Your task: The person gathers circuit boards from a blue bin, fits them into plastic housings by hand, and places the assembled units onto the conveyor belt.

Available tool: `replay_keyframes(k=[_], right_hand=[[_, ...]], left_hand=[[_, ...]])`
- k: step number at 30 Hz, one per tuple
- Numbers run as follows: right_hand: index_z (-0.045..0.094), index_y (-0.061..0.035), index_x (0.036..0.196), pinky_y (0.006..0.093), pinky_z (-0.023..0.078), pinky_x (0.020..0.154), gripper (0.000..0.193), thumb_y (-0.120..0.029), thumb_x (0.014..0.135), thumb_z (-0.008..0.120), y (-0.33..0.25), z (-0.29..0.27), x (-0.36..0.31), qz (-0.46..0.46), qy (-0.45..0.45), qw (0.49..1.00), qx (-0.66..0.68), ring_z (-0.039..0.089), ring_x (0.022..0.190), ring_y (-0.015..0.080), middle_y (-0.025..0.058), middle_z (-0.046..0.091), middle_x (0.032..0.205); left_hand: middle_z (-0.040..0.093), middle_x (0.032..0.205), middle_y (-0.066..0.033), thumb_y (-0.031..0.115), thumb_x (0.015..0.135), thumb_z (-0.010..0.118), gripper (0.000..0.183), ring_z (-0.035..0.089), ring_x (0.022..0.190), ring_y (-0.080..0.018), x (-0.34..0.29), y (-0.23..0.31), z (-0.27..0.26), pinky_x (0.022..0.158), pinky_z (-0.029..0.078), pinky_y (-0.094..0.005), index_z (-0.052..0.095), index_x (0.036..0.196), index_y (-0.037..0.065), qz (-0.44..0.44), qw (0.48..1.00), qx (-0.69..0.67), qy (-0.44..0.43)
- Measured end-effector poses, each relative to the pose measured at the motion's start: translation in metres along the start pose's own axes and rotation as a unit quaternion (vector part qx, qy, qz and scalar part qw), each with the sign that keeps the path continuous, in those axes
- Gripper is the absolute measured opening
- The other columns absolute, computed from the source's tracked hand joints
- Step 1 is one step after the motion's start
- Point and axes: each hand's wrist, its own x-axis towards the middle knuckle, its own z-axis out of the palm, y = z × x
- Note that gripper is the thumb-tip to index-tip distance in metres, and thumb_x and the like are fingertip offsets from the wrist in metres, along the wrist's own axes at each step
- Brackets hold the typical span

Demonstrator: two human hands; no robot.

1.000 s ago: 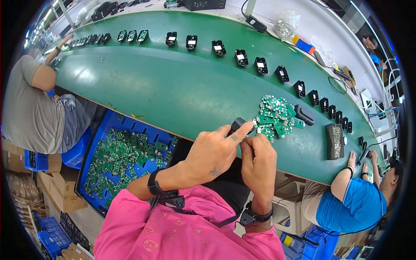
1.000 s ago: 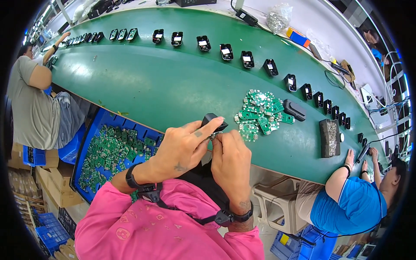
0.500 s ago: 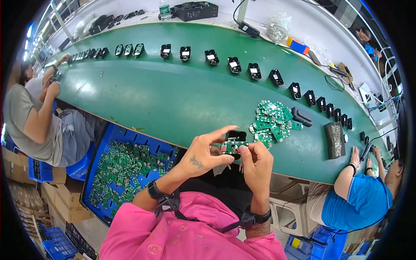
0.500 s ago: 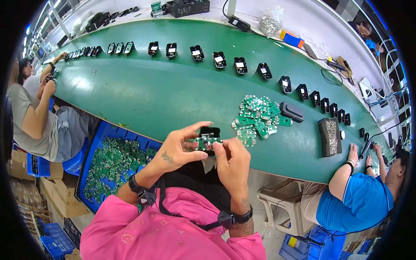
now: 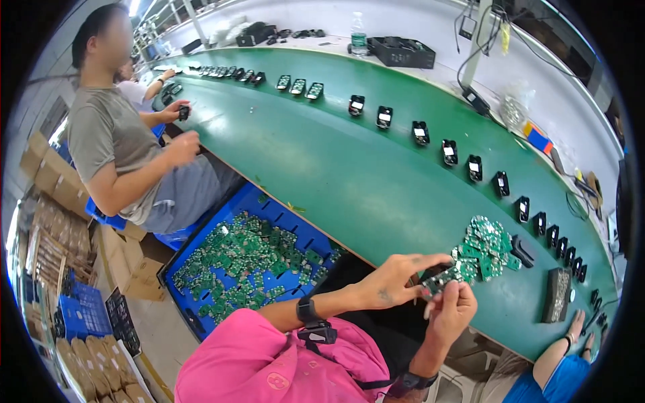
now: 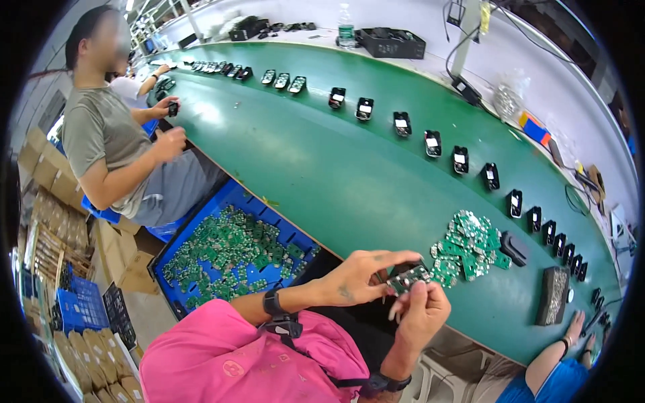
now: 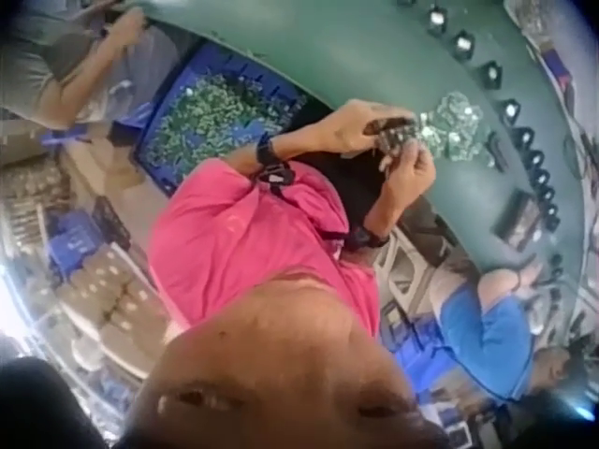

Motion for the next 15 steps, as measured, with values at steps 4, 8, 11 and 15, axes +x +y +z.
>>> replay_keyframes(k=[4, 8, 11, 15], right_hand=[[0.056, -0.0023, 0.076, 0.0215, 0.035, 0.04, 0.025, -0.01, 0.1, 0.061, 0.005, -0.012, 0.003, 0.0, -0.014, 1.0, 0.026, 0.049, 0.044, 0.0077, 0.0036, 0.058, 0.062], [0.058, -0.0012, 0.078, 0.0217, 0.034, 0.041, 0.024, -0.012, 0.098, 0.065, 0.003, -0.015, 0.0, -0.024, -0.02, 0.997, -0.069, 0.048, 0.045, 0.0061, 0.001, 0.055, 0.058], [0.06, -0.0012, 0.079, 0.0214, 0.035, 0.042, 0.022, -0.012, 0.096, 0.068, -0.005, -0.007, 0.003, -0.016, 0.018, 0.992, -0.123, 0.049, 0.048, 0.005, -0.0002, 0.056, 0.061], [0.062, -0.0012, 0.082, 0.021, 0.036, 0.043, 0.019, -0.012, 0.095, 0.07, -0.01, 0.008, 0.006, -0.024, 0.053, 0.991, -0.124, 0.049, 0.049, 0.0044, -0.001, 0.057, 0.064]], left_hand=[[0.068, 0.106, -0.0134, 0.0, 0.082, 0.068, 0.058, 0.065, 0.078, -0.0195, 0.0, 0.009, -0.004, 0.066, 0.053, -0.0302, 0.058, 0.138, 0.012, -0.064, 0.997, 0.013, -0.036], [0.069, 0.113, -0.0163, -0.002, 0.085, 0.064, 0.053, 0.07, 0.086, -0.026, -0.005, 0.003, 0.008, 0.075, 0.057, -0.0347, 0.06, 0.136, 0.011, -0.014, 1.0, 0.011, 0.019], [0.066, 0.124, -0.0197, -0.004, 0.088, 0.06, 0.047, 0.068, 0.107, -0.0341, -0.003, 0.007, 0.006, 0.088, 0.055, -0.0366, 0.06, 0.134, 0.005, 0.03, 0.996, 0.062, 0.061], [0.066, 0.122, -0.0205, -0.006, 0.087, 0.058, 0.05, 0.067, 0.11, -0.035, -0.006, 0.009, 0.003, 0.089, 0.054, -0.0371, 0.059, 0.135, 0.005, 0.043, 0.995, 0.07, 0.06]])
